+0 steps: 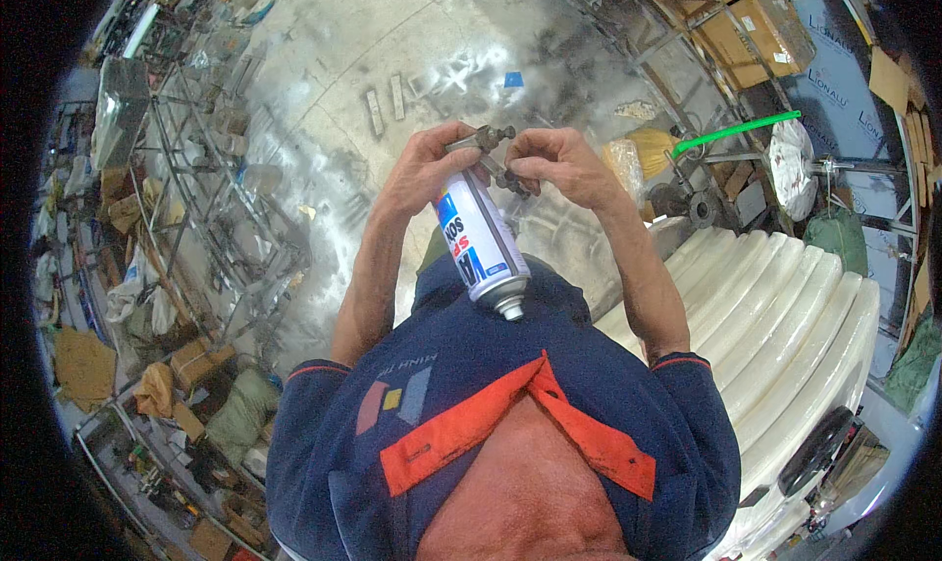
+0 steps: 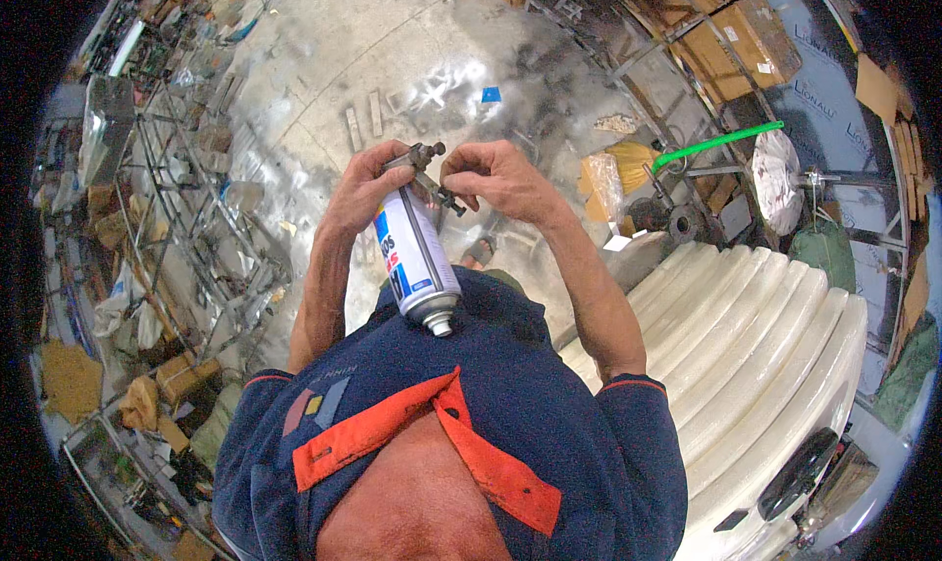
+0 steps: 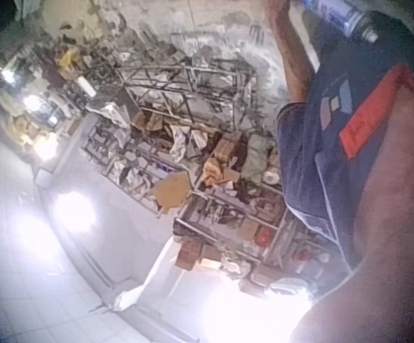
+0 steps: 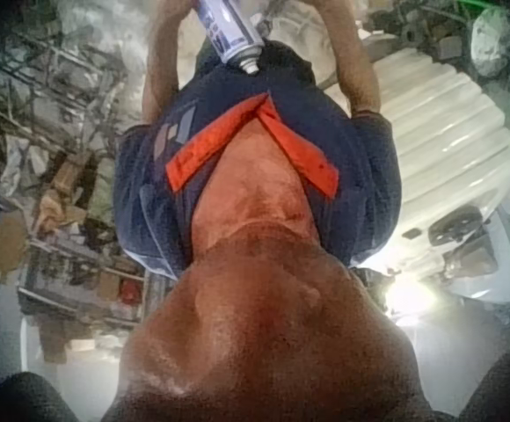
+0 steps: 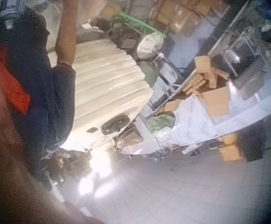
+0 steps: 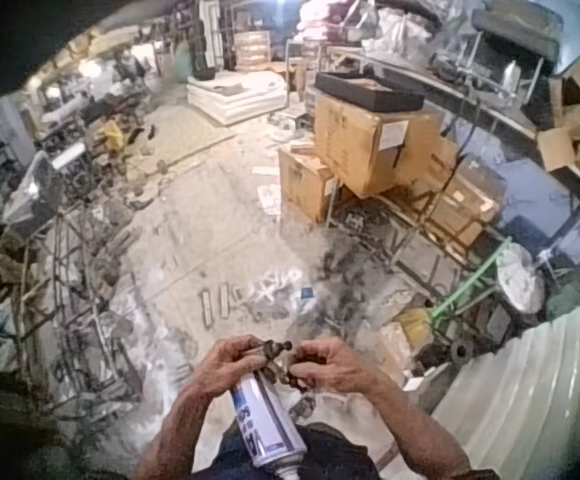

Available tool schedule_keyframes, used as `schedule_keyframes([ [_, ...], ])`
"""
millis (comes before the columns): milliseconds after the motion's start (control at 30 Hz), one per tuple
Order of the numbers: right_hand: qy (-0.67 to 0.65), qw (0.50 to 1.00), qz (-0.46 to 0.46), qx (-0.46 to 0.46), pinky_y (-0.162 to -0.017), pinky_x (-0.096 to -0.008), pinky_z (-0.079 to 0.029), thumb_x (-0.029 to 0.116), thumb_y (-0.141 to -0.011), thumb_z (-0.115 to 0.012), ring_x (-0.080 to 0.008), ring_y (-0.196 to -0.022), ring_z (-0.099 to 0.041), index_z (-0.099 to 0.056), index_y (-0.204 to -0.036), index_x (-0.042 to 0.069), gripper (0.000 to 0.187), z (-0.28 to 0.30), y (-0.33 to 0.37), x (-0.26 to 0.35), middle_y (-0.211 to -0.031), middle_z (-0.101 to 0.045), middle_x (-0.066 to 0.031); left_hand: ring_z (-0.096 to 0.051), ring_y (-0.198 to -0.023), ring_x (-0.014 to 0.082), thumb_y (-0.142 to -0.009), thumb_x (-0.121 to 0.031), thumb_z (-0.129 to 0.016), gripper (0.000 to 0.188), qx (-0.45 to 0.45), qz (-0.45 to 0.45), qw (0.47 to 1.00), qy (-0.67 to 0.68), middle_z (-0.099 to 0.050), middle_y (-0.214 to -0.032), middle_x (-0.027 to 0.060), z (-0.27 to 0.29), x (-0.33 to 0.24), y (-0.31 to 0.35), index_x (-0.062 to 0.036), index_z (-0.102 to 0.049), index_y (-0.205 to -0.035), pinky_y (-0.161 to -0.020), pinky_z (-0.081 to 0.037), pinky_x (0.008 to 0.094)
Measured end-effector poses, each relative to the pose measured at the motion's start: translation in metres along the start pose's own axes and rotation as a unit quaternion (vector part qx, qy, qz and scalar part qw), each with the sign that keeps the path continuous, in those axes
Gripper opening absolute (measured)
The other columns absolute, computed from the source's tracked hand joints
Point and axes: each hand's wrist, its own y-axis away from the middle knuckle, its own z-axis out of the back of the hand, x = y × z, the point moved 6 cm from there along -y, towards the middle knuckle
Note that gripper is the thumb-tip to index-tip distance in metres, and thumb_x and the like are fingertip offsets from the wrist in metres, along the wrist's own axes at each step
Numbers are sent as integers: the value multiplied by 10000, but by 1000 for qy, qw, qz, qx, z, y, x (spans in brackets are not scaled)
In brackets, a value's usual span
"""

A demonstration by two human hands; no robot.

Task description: The person assembles small mechanical components using a wrench and applies lubricant from a spray can. He then handles a large black plastic part, measures it with a tape measure, and places it on a workbench.

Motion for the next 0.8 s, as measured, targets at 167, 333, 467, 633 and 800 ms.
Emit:
schedule_keyframes([
  [167, 323, 904, 251, -120, -631, -285, -477, 68, -920, -660, -102, -693, -573, -659, -951, -26, 99, -9, 9, 33, -801, -649, -19, -680, -714, 124, -974, -210, -662, 269, -4, 81, 992, 100, -719, -834, 70, 0, 14, -3, 17, -676, -1117, -635, -551, 275],
  [333, 34, 992, 44, -110, -610, -253, -457, 103, -939, -649, -74, -690, -561, -672, -958, 1, 106, -2, 7, 9, -811, -655, 7, -688, -693, 136, -995, -207, -644, 275, 39, 19, 996, 82, -723, -841, 75, 1, 8, -3, 23, -657, -1144, -620, -556, 278],
  [467, -114, 987, -24, -112, -645, -230, -463, 123, -956, -636, -58, -725, -571, -679, -999, 13, 125, -6, 4, -15, -837, -662, -3, -686, -682, 144, -998, -206, -636, 277, 28, 25, 995, 90, -720, -838, 77, 4, 8, -7, 18, -652, -1160, -620, -560, 295],
  [633, 55, 983, 107, -139, -781, -252, -504, 87, -946, -643, -73, -855, -603, -674, -1041, 12, 125, 2, 2, -9, -895, -661, 4, -685, -724, 171, -1006, -275, -639, 335, 11, 119, 982, 146, -710, -877, 94, -3, 24, -15, 5, -653, -1189, -641, -557, 309],
  [800, -98, 990, -12, -104, -664, -286, -486, 151, -938, -651, -92, -734, -573, -697, -975, -2, 164, 8, 4, -18, -786, -638, 10, -677, -732, 163, -964, -227, -680, 367, 88, 52, 973, 207, -700, -897, 90, -18, 21, -17, 10, -618, -1236, -649, -565, 315],
])
